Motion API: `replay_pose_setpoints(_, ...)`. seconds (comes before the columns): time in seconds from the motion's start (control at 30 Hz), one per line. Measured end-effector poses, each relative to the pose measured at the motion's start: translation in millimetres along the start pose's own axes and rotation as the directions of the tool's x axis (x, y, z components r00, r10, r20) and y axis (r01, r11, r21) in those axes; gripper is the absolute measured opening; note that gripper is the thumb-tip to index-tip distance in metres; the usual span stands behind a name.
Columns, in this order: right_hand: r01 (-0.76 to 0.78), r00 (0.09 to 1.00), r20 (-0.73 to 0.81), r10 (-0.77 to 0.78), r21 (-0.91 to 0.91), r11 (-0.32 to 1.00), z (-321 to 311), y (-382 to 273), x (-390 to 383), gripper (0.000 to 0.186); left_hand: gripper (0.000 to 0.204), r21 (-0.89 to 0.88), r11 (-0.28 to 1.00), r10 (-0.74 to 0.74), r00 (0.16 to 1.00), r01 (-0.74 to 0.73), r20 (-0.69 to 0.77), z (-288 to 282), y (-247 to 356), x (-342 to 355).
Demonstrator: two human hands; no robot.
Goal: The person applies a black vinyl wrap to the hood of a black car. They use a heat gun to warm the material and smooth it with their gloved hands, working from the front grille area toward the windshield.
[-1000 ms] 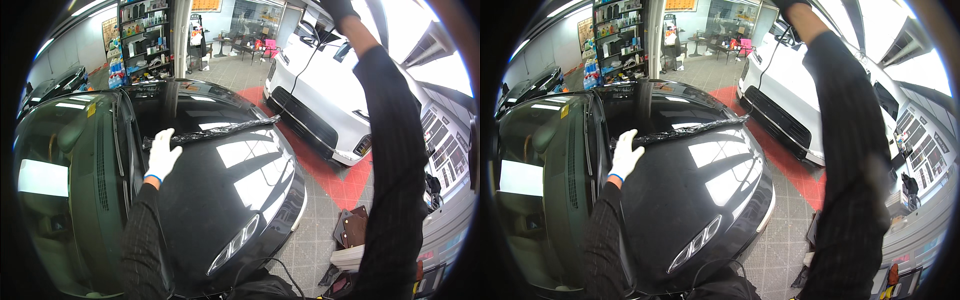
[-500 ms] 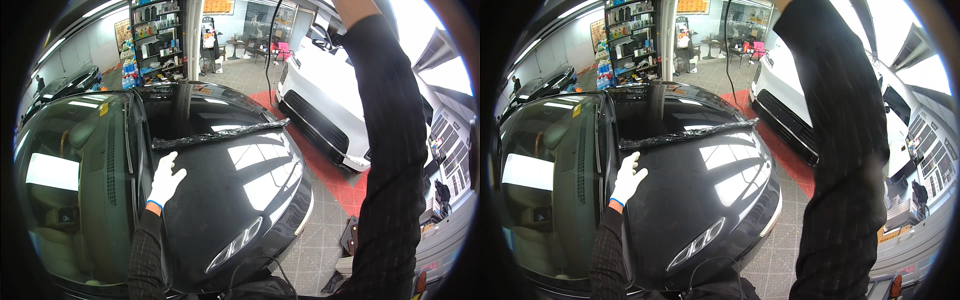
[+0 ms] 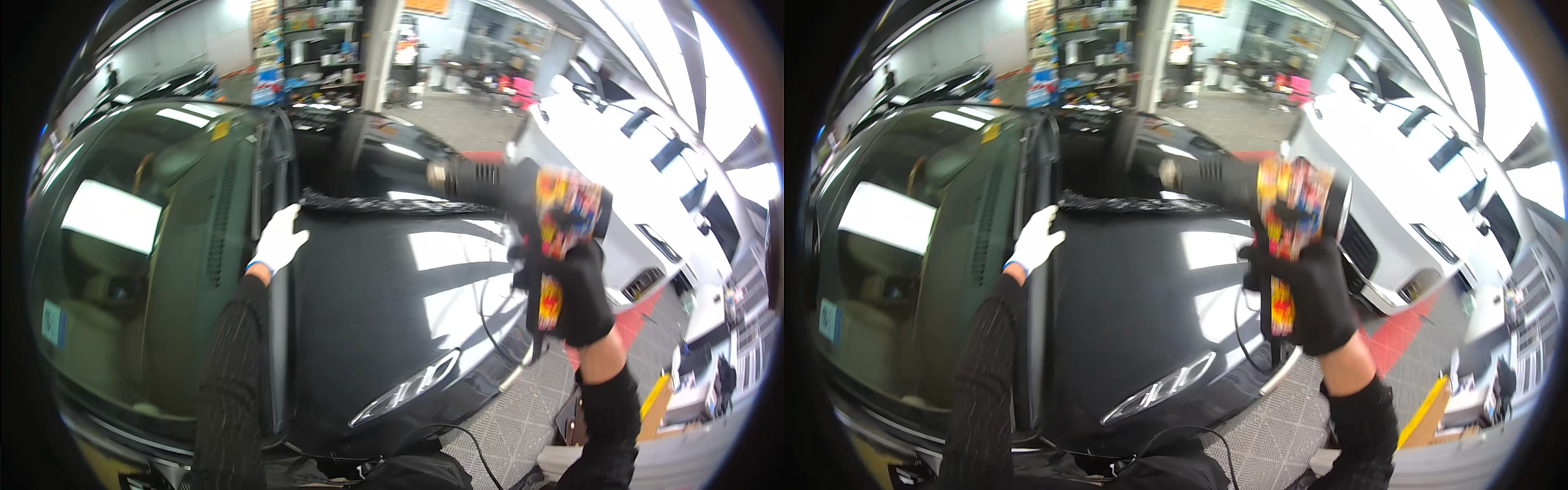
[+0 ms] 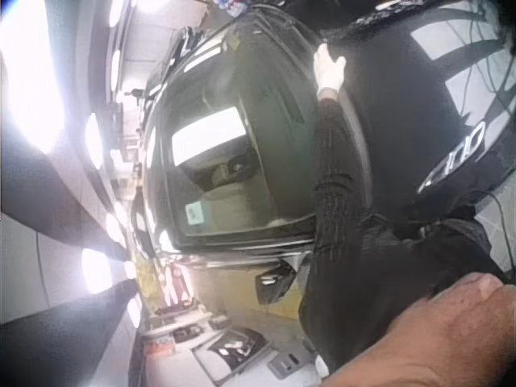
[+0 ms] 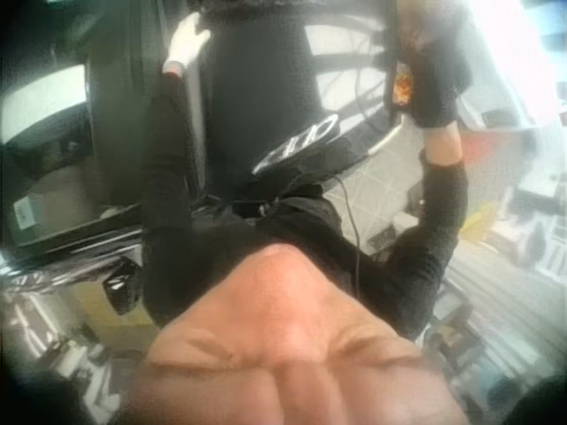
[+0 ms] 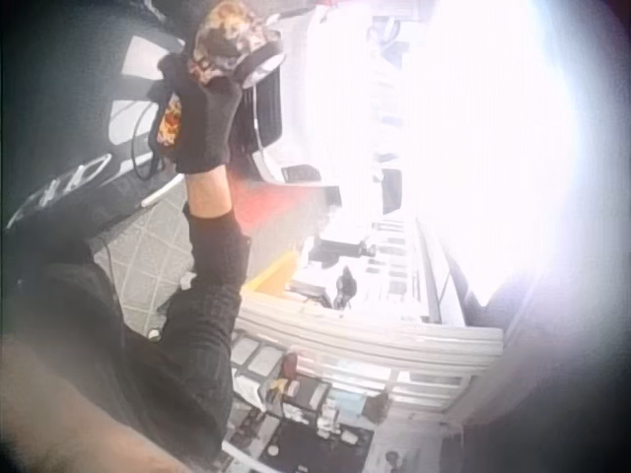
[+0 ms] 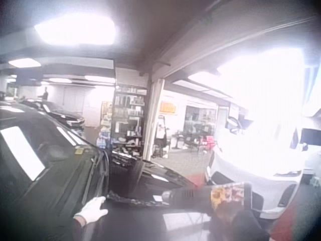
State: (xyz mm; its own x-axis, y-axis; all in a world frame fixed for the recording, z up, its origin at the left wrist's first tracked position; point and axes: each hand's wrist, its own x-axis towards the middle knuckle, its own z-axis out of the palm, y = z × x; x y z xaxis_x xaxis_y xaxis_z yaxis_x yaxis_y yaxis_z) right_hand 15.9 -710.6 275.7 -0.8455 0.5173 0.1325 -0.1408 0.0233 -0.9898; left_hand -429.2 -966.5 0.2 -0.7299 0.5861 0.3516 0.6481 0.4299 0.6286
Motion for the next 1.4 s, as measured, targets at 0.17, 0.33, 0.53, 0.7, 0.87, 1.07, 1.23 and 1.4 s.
replay_pose_setpoints(0.17,-0.352,0.936,-0.067,0.345,-0.169,0.921,42,104,-3,0.03,0.079,0.194,0.98,-0.076,0.992,0.055,0.102,2,-35,36)
replay_pose_setpoints(0.33,-0.356,0.924,0.099,0.368,-0.124,0.926,79,155,26,0.031,0.06,0.362,0.932,-0.092,0.984,0.032,0.149,-3,-48,76)
replay_pose_setpoints(0.53,-0.256,0.948,0.142,0.286,-0.198,0.946,119,165,74,0.037,0.031,0.236,0.958,0.12,0.975,-0.163,0.187,0,-53,101)
replay_pose_setpoints(0.7,-0.212,0.95,0.16,0.267,-0.296,0.931,145,176,112,0.033,0.022,0.18,0.971,0.1,0.952,-0.157,0.289,-4,-57,114)
replay_pose_setpoints(0.87,-0.225,0.952,0.139,0.275,-0.293,0.929,170,187,138,0.033,0.024,0.142,0.968,0.143,0.923,-0.205,0.357,-6,-60,122)
replay_pose_setpoints(1.07,-0.235,0.947,0.143,0.286,-0.294,0.926,186,191,153,0.035,0.025,0.086,0.975,0.157,0.913,-0.204,0.376,-4,-67,125)
replay_pose_setpoints(1.23,-0.207,0.944,0.18,0.277,-0.33,0.921,191,193,162,0.036,0.029,0.073,0.97,0.187,0.903,-0.232,0.387,-6,-68,127)
replay_pose_setpoints(1.4,-0.196,0.935,0.207,0.289,-0.379,0.905,193,192,167,0.035,0.031,-0.019,0.977,0.199,0.887,-0.21,0.418,-11,-64,126)
